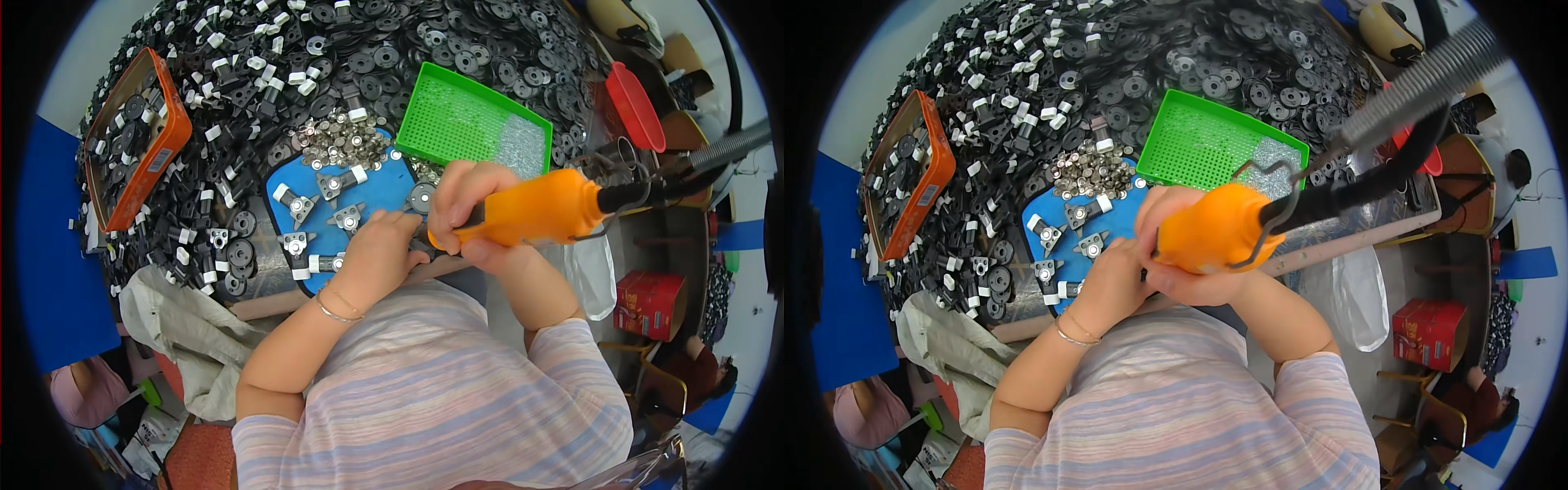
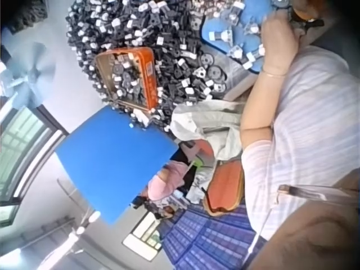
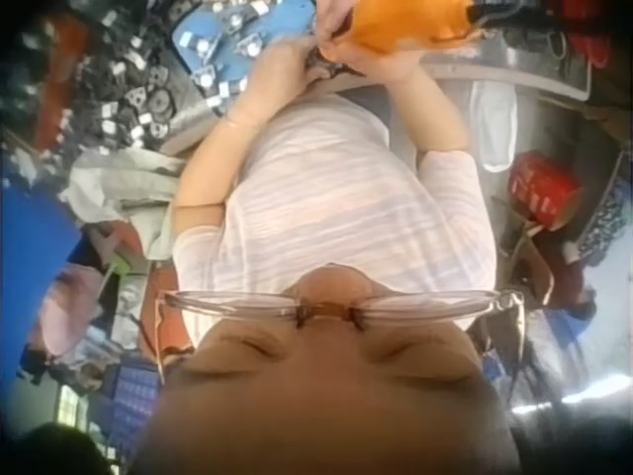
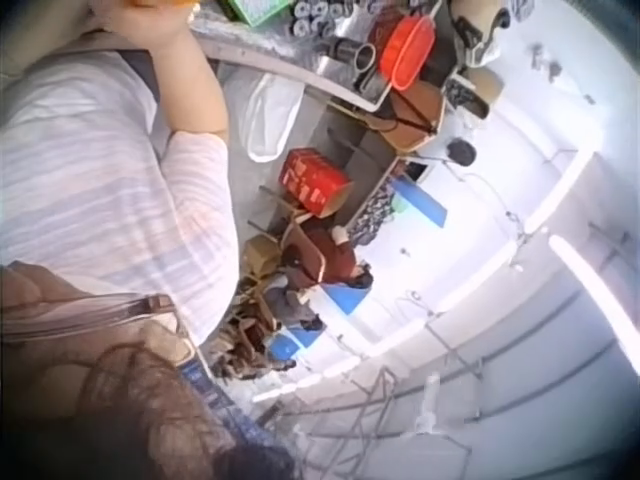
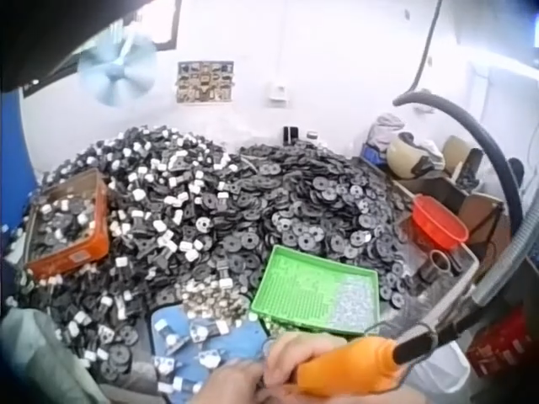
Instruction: Assembling small mechanical components by fitting metal plates onto plastic bases and securing them with screws using an electric screwdriver.
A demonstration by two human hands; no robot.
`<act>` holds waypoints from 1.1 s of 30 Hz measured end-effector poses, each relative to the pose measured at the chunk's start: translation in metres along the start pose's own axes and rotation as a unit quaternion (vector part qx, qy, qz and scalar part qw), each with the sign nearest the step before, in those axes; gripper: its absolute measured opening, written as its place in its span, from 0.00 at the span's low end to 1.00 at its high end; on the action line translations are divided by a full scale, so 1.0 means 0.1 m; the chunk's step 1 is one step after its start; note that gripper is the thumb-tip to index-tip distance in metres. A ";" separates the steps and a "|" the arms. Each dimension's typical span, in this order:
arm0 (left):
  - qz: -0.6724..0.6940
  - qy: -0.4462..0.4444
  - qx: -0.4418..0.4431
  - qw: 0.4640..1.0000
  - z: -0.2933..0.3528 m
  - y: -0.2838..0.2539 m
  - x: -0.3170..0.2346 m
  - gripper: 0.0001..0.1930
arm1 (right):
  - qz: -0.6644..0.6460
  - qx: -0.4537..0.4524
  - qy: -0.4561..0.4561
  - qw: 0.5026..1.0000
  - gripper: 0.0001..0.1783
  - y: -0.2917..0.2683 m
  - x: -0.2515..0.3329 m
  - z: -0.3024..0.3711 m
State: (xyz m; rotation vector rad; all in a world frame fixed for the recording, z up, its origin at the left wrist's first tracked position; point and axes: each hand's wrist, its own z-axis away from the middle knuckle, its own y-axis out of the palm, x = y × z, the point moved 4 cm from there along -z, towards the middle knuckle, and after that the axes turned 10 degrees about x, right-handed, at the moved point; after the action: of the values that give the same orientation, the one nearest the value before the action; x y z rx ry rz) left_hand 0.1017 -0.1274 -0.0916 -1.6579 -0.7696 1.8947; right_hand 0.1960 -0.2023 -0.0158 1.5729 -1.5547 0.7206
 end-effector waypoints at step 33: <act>-0.005 -0.026 0.015 1.000 0.00 -0.03 -0.06 0.23 | 0.145 -0.282 -0.140 0.938 0.11 -1.32 0.09 0.15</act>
State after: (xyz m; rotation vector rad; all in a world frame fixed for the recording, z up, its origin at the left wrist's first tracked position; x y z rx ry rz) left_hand 0.1024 -0.1291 -0.0852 -1.5904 -0.7657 1.9389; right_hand 0.3251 -0.2284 -0.0353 1.0557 -2.0095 0.1607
